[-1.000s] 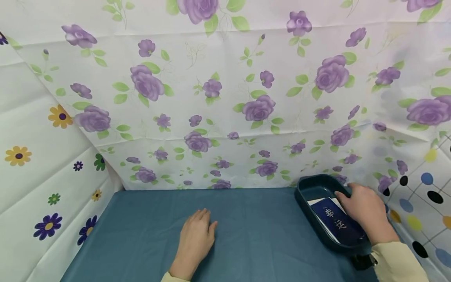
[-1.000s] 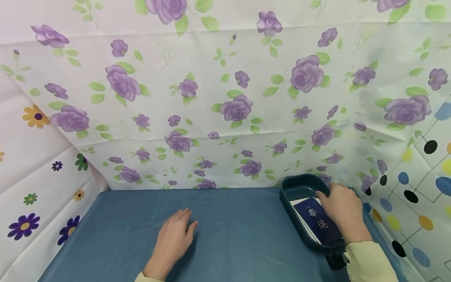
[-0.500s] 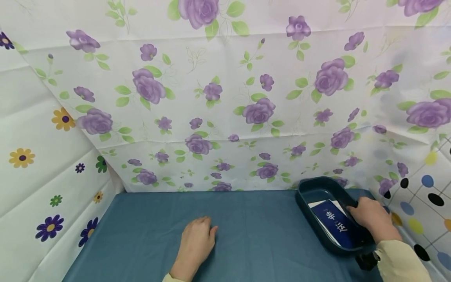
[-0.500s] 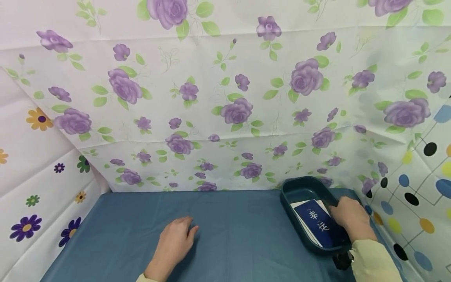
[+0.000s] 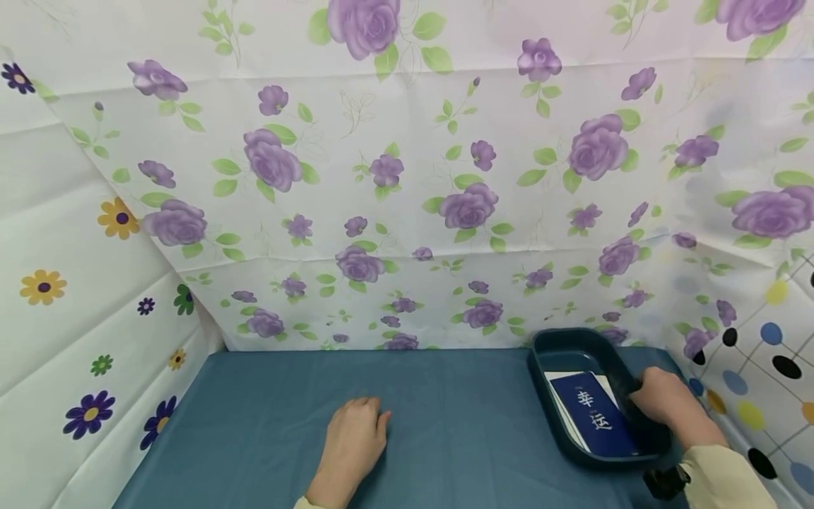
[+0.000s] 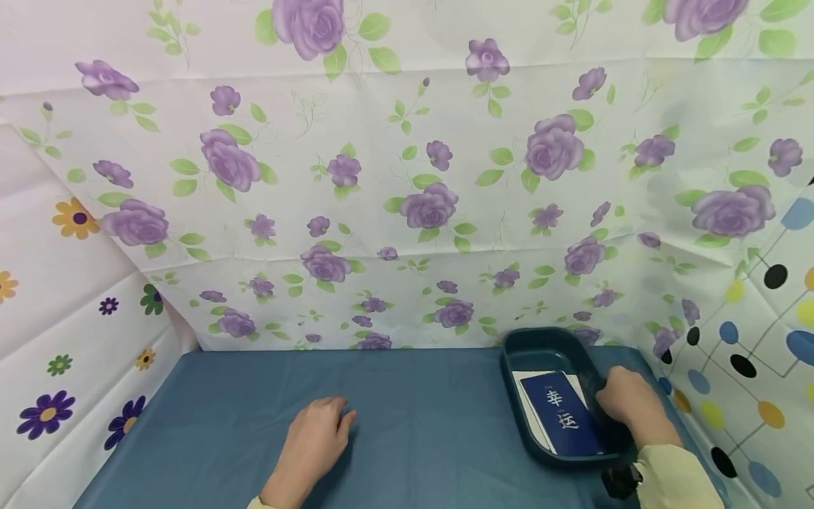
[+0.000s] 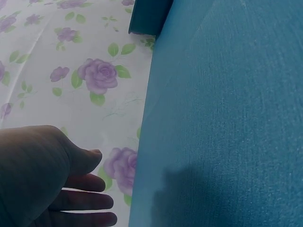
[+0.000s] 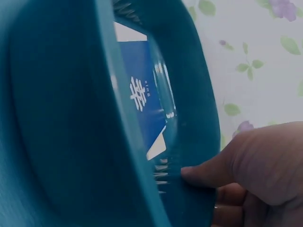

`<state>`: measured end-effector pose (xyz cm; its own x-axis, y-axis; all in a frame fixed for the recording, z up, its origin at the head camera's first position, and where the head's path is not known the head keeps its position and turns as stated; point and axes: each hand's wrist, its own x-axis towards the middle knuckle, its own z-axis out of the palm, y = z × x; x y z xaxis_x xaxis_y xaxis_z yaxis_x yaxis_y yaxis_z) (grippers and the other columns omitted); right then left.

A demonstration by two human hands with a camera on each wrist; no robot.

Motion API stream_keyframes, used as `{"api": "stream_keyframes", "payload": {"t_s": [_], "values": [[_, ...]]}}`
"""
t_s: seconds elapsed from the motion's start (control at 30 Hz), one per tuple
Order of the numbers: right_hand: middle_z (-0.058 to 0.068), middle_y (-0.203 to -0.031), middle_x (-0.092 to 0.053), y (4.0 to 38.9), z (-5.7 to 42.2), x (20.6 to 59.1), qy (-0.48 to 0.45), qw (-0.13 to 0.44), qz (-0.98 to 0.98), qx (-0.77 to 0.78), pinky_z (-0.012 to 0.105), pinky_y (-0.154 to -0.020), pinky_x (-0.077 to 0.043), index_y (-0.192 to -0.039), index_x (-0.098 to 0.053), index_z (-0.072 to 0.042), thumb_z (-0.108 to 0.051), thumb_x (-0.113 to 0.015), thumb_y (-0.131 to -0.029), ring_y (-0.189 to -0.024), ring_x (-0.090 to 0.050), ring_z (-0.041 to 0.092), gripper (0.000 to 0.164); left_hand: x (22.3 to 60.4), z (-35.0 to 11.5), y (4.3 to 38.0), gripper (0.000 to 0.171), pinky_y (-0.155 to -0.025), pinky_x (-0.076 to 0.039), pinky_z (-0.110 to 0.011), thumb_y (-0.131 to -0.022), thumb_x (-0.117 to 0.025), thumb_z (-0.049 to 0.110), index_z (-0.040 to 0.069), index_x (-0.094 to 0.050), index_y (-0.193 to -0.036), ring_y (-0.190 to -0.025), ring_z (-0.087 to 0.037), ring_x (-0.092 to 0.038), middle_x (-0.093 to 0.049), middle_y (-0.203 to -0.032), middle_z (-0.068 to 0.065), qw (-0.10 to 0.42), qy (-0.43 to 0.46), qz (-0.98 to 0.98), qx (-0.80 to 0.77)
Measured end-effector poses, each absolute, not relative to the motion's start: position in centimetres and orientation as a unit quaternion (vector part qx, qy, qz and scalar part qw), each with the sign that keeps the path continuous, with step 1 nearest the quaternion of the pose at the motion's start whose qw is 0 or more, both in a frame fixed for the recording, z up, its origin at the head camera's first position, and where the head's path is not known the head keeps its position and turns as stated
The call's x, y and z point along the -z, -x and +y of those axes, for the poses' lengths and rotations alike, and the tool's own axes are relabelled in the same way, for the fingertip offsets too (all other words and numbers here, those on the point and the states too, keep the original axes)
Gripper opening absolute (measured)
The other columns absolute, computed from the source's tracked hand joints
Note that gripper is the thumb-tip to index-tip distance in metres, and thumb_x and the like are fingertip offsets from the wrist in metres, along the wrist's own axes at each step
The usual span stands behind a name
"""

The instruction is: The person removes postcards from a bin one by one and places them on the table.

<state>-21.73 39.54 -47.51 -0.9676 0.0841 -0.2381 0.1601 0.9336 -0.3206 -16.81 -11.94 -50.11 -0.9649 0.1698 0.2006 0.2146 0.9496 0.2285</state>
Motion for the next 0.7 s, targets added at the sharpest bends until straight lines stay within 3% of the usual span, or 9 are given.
{"api": "stream_keyframes", "payload": {"t_s": [0.1, 0.2, 0.37, 0.7], "values": [[0.005, -0.064, -0.047, 21.3, 38.6, 47.7, -0.049, 0.096, 0.975, 0.193, 0.035, -0.051, -0.04, -0.072, -0.053, -0.002, -0.015, -0.057, -0.083, -0.057, -0.047, 0.019, 0.018, 50.0, -11.9, 16.7, 0.027, -0.075, -0.047, -0.04, -0.089, -0.062, 0.034, 0.01, -0.067, -0.102, -0.086, -0.021, -0.059, -0.063, -0.092, -0.003, 0.083, 0.086, -0.985, 0.126], [-0.001, -0.056, -0.034, 20.9, 37.6, 47.7, -0.04, 0.082, 0.974, 0.208, 0.032, -0.047, -0.034, -0.061, -0.041, -0.012, -0.012, -0.055, -0.082, -0.049, -0.04, 0.015, 0.026, 49.9, -11.9, 16.7, 0.025, -0.074, -0.047, -0.04, -0.089, -0.063, 0.034, 0.011, -0.067, -0.1, -0.084, -0.02, -0.058, -0.062, -0.09, -0.002, 0.08, 0.078, -0.986, 0.123], [-0.003, -0.054, -0.028, 20.8, 35.7, 47.7, -0.028, 0.07, 0.973, 0.217, 0.031, -0.046, -0.032, -0.059, -0.032, -0.016, -0.01, -0.055, -0.082, -0.046, -0.035, 0.014, 0.032, 49.5, -11.8, 16.9, 0.024, -0.072, -0.047, -0.04, -0.088, -0.063, 0.032, 0.01, -0.067, -0.096, -0.08, -0.02, -0.057, -0.06, -0.085, -0.002, 0.084, 0.072, -0.986, 0.121], [-0.001, -0.055, -0.032, 20.7, 32.5, 48.3, -0.027, 0.077, 0.97, 0.228, 0.031, -0.046, -0.033, -0.06, -0.037, -0.014, -0.01, -0.055, -0.082, -0.047, -0.039, 0.015, 0.028, 48.3, -10.3, 16.9, 0.021, -0.07, -0.047, -0.04, -0.087, -0.065, 0.03, 0.01, -0.067, -0.09, -0.075, -0.021, -0.057, -0.06, -0.079, -0.002, 0.138, 0.083, -0.982, 0.096]]}}
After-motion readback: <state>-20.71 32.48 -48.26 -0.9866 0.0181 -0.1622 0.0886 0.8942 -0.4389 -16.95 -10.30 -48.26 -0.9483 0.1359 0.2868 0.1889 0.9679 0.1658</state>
